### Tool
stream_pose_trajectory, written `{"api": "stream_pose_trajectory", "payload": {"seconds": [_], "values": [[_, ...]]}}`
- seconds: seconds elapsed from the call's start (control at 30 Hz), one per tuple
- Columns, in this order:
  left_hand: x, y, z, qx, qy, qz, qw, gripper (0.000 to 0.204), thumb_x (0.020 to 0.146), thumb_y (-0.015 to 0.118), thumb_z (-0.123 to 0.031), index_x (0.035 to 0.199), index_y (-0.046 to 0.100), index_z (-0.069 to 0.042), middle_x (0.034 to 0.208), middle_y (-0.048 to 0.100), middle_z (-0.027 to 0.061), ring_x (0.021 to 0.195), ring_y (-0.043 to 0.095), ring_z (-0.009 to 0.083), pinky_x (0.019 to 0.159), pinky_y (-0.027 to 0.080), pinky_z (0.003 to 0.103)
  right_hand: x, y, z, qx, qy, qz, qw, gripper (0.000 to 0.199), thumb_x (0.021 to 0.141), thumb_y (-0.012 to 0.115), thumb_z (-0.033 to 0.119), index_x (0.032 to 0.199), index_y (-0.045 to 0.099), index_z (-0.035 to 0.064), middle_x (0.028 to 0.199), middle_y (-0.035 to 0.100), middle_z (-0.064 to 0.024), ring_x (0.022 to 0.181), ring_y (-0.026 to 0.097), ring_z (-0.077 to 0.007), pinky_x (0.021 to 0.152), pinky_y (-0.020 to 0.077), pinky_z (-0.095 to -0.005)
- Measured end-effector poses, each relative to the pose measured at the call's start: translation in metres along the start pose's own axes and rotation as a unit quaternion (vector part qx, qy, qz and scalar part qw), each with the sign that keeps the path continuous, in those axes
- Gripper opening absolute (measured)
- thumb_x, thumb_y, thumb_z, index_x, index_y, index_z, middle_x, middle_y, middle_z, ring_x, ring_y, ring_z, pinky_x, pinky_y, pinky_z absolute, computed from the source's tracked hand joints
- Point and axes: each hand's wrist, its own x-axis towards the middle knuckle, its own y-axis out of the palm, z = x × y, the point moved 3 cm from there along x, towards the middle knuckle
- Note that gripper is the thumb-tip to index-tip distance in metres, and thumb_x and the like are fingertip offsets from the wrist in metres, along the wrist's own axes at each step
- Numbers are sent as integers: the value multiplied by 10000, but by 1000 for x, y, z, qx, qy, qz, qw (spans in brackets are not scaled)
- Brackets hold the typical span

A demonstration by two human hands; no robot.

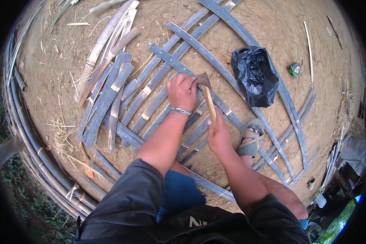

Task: The person assembles a metal frame by hammering nails into intersecting metal strips. They repeatedly pick up nails from a black plastic bag and use a hammer to secure the strips together on the ground.

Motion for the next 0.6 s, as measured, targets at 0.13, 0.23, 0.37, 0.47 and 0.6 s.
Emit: {"api": "stream_pose_trajectory", "payload": {"seconds": [0.13, 0.23, 0.37, 0.47, 0.6], "values": [[0, -1, 1, -2, -6, 3, 1000, 111, 808, 811, -118, 892, 739, -120, 919, 680, 26, 895, 657, 239, 777, 412, 400, -4, -10, 13, 24, -74, -81, 994, 542, 1054, 561, 204, 1555, 403, 72, 1426, 570, -289, 1235, 604, -488, 1012, 501, -532], [-1, -1, 1, -7, -11, 2, 1000, 107, 808, 812, -123, 883, 735, -123, 899, 667, 24, 881, 650, 239, 772, 404, 405, -4, -12, 14, 28, -44, -48, 997, 542, 1052, 565, 187, 1554, 404, 61, 1432, 565, -292, 1255, 598, -481, 1030, 494, -517], [-1, -2, 1, -1, -14, 20, 1000, 104, 806, 810, -122, 875, 732, -127, 881, 647, 21, 875, 639, 240, 774, 392, 411, 3, -12, 12, -19, 20, 24, 999, 547, 1054, 563, 187, 1554, 391, 49, 1422, 571, -300, 1277, 589, -477, 1047, 486, -508], [2, -1, 0, -6, -23, 24, 999, 99, 805, 804, -115, 863, 724, -127, 884, 641, 23, 884, 635, 241, 774, 386, 413, 2, -15, 10, 13, -53, -46, 997, 548, 1052, 565, 197, 1552, 389, 55, 1388, 592, -310, 1237, 608, -494, 1018, 498, -526], [0, 0, 2, -11, -16, 19, 1000, 92, 813, 802, -128, 862, 725, -131, 888, 640, 23, 882, 630, 240, 771, 380, 412, 1, -15, 14, -8, -44, -42, 998, 550, 1048, 573, 206, 1541, 398, 38, 1372, 598, -318, 1217, 611, -510, 1001, 502, -541]]}}
